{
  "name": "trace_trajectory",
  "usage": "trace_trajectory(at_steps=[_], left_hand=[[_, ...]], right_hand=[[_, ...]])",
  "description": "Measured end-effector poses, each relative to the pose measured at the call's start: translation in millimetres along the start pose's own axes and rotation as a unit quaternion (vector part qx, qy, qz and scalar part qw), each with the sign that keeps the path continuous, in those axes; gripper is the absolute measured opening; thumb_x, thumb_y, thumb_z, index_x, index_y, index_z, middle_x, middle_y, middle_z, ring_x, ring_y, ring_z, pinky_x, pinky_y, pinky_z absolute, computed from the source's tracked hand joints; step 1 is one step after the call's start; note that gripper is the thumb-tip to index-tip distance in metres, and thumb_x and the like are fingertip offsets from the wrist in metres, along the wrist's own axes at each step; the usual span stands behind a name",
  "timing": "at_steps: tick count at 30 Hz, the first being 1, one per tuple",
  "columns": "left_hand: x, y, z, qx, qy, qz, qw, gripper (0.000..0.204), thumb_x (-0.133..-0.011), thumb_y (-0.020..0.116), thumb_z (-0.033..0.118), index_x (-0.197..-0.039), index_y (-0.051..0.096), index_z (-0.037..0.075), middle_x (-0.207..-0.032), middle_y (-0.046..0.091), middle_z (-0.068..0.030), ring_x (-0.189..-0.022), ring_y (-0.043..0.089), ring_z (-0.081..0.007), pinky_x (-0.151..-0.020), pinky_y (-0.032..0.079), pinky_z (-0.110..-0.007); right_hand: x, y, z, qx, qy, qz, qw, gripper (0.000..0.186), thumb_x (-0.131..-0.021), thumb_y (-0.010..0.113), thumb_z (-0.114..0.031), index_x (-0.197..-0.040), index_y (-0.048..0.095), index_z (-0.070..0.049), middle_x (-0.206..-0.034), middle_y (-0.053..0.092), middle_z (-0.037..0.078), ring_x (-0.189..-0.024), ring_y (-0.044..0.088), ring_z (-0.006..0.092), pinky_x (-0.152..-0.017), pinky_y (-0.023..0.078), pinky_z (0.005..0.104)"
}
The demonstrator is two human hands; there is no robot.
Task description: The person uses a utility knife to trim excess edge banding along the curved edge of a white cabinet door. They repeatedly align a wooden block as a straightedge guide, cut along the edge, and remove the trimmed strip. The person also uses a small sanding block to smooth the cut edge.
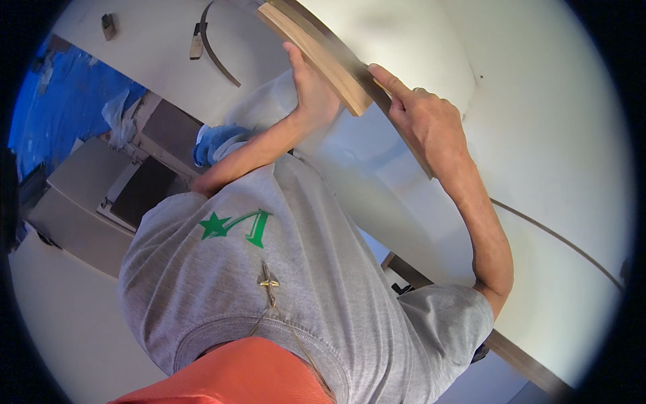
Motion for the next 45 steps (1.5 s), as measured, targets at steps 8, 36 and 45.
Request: trace_trajectory(at_steps=[8,36,45], left_hand=[[6,6,-5,-0.016,0.010,-0.018,1.000,0.089,-0.100,0.020,0.079,-0.158,0.027,0.012,-0.153,0.039,-0.0067,-0.141,0.038,-0.0238,-0.117,0.032,-0.041],[8,14,30,0.008,0.022,0.003,1.000,0.090,-0.099,0.032,0.078,-0.157,0.028,0.008,-0.153,0.040,-0.0094,-0.142,0.038,-0.0222,-0.119,0.030,-0.039],[9,15,29,0.007,0.027,0.023,0.999,0.093,-0.098,0.033,0.080,-0.156,0.030,0.007,-0.151,0.041,-0.0093,-0.140,0.039,-0.0220,-0.117,0.032,-0.038]], right_hand=[[12,2,4,0.004,0.005,0.011,1.000,0.058,-0.094,0.061,-0.011,-0.146,0.056,-0.036,-0.065,0.060,0.011,-0.057,0.059,0.0262,-0.059,0.052,0.0429],[-56,-25,-51,-0.037,-0.036,0.073,0.996,0.058,-0.095,0.065,-0.015,-0.149,0.052,-0.032,-0.067,0.059,0.009,-0.054,0.061,0.0259,-0.049,0.049,0.0396],[-49,-26,-59,0.014,-0.015,0.053,0.998,0.060,-0.095,0.064,-0.013,-0.151,0.049,-0.030,-0.069,0.060,0.011,-0.053,0.062,0.0251,-0.046,0.049,0.0384]])
Point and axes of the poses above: each hand's wrist, its own x-axis away from the middle knuckle, its own y-axis out of the palm, z = x × y, the point moved 6 cm from there along -x, towards the middle knuckle
